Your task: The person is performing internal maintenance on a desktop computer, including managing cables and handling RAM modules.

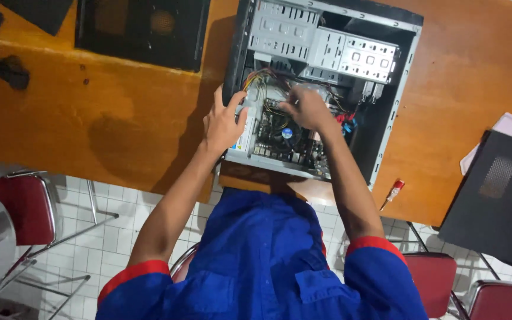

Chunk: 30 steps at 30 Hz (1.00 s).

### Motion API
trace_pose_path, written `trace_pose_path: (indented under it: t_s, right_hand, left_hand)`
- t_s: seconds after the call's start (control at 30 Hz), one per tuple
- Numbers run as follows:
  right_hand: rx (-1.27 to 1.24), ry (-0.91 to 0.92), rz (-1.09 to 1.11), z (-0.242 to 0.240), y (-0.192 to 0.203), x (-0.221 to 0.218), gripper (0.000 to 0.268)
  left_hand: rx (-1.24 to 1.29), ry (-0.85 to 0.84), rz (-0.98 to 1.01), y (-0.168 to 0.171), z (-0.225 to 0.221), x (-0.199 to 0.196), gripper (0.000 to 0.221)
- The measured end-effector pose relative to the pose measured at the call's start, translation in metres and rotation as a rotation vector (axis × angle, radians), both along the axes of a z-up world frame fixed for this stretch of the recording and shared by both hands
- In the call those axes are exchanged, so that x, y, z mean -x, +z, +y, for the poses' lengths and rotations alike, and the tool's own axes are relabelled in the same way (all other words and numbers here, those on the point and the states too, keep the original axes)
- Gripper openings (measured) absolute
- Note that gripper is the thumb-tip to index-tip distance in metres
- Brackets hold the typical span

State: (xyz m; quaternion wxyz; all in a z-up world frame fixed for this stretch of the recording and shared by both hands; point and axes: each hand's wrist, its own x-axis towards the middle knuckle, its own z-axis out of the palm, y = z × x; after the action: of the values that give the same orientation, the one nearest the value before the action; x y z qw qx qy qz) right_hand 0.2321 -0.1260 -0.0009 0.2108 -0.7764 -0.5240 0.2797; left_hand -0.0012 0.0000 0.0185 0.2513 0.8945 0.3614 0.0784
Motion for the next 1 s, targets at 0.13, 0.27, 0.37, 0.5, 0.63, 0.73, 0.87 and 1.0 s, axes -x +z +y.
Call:
trace_pose_path:
  t_s: [0.13,0.27,0.37,0.5,0.63,0.73,0.87,1.0]
  right_hand:
    - [0.327,0.052,-0.127,0.009,-0.005,0.029,0.047]
    - [0.263,0.133,-0.139,0.002,-0.062,0.024,0.038]
    - [0.060,0.021,-0.112,-0.001,-0.066,0.000,0.022]
    - [-0.321,-0.249,-0.160,-0.015,-0.030,-0.038,0.016]
    - [-0.652,-0.349,-0.244,-0.034,0.023,-0.050,0.023]
    - [-0.802,-0.441,-0.345,-0.051,0.036,-0.064,0.024]
    - [-0.873,-0.480,-0.253,-0.074,0.046,-0.059,0.016]
    - [-0.977,-0.576,0.081,-0.089,0.072,-0.038,0.012]
  left_hand:
    - [-0.010,0.014,0.039,-0.003,-0.001,-0.001,0.035]
    - [-0.017,0.014,0.042,0.006,0.000,-0.002,0.032]
    - [-0.073,-0.005,0.017,0.009,-0.004,0.000,0.030]
    - [-0.186,-0.049,-0.073,0.010,-0.005,0.000,0.026]
    - [-0.213,-0.078,-0.145,0.012,-0.007,0.000,0.029]
    - [-0.273,-0.127,-0.151,0.002,-0.004,0.002,0.034]
    - [-0.330,-0.203,-0.156,-0.009,-0.005,0.004,0.047]
    - [-0.366,-0.253,-0.172,-0.007,-0.004,0.000,0.059]
